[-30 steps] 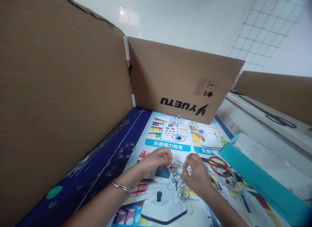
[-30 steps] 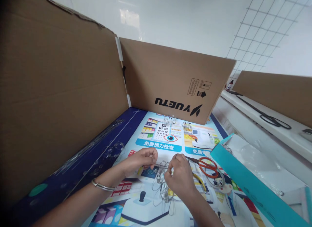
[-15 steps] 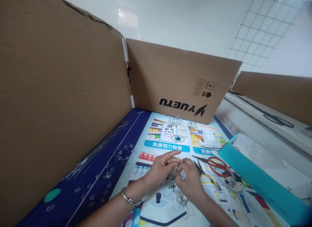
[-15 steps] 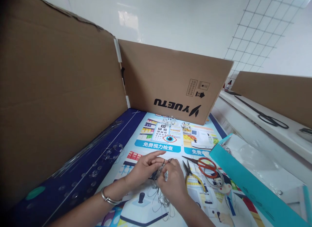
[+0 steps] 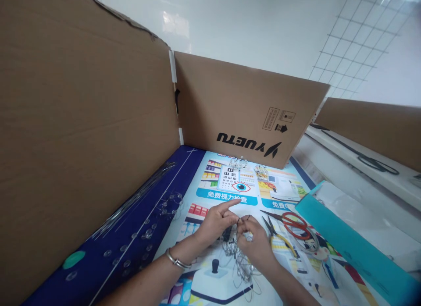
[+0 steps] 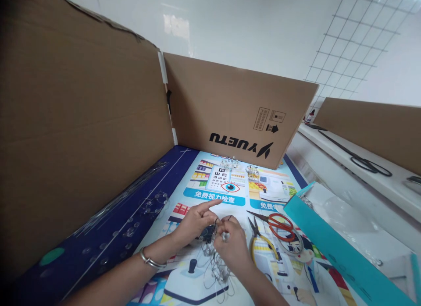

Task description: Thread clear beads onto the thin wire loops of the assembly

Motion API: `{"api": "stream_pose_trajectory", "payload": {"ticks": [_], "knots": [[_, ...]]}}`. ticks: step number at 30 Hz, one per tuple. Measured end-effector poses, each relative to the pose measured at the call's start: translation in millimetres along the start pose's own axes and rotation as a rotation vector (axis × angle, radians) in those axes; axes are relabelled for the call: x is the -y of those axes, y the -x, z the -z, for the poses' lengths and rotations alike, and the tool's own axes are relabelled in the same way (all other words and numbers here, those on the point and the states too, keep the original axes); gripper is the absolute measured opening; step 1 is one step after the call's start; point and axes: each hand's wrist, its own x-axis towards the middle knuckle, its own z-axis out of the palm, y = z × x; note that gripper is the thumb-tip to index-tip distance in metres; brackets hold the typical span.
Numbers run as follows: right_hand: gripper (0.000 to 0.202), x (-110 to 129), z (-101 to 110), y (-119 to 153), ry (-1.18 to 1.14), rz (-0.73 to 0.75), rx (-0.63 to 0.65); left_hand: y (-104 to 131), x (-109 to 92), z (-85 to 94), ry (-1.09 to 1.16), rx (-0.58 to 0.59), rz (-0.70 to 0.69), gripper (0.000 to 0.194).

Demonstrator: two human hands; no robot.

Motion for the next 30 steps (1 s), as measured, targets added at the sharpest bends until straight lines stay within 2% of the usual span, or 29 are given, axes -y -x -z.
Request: {"api": "stream_pose_trajectory", "payload": {"ticks": [3, 6, 10, 15, 21, 26, 30], "knots": [[0.013, -13, 0, -3, -0.097, -0.043, 0.021, 0, 4, 0.3, -0.041, 0.067, 0.002, 0.057], [0.014, -21, 0, -3, -0.19, -0.084, 0.04, 2, 4, 1.2, -0.214, 0.125, -0.041, 0.053], [0.011, -22, 2, -3, -0.344, -0.154, 0.132, 3, -1, 5.7, -0.402, 0.158, -0.086, 0.05], [0.01, -23, 6, -5, -0.469, -0.227, 0.167, 3, -6, 6.4, -0.481, 0.137, -0.087, 0.056], [0.009, -23, 7, -3, -0.6, -0.314, 0.18, 6, -17, 2.9, -0.794, 0.144, -0.107, 0.063], [0.009, -22, 8, -3, -0.681, -0.348, 0.209, 13, -26, -1.2, -1.055, 0.094, -0.138, 0.059], [0.009, -21, 9, -1, -0.827, -0.354, 0.221, 16, -33, -3.8, -1.112, 0.119, -0.141, 0.049]]}}
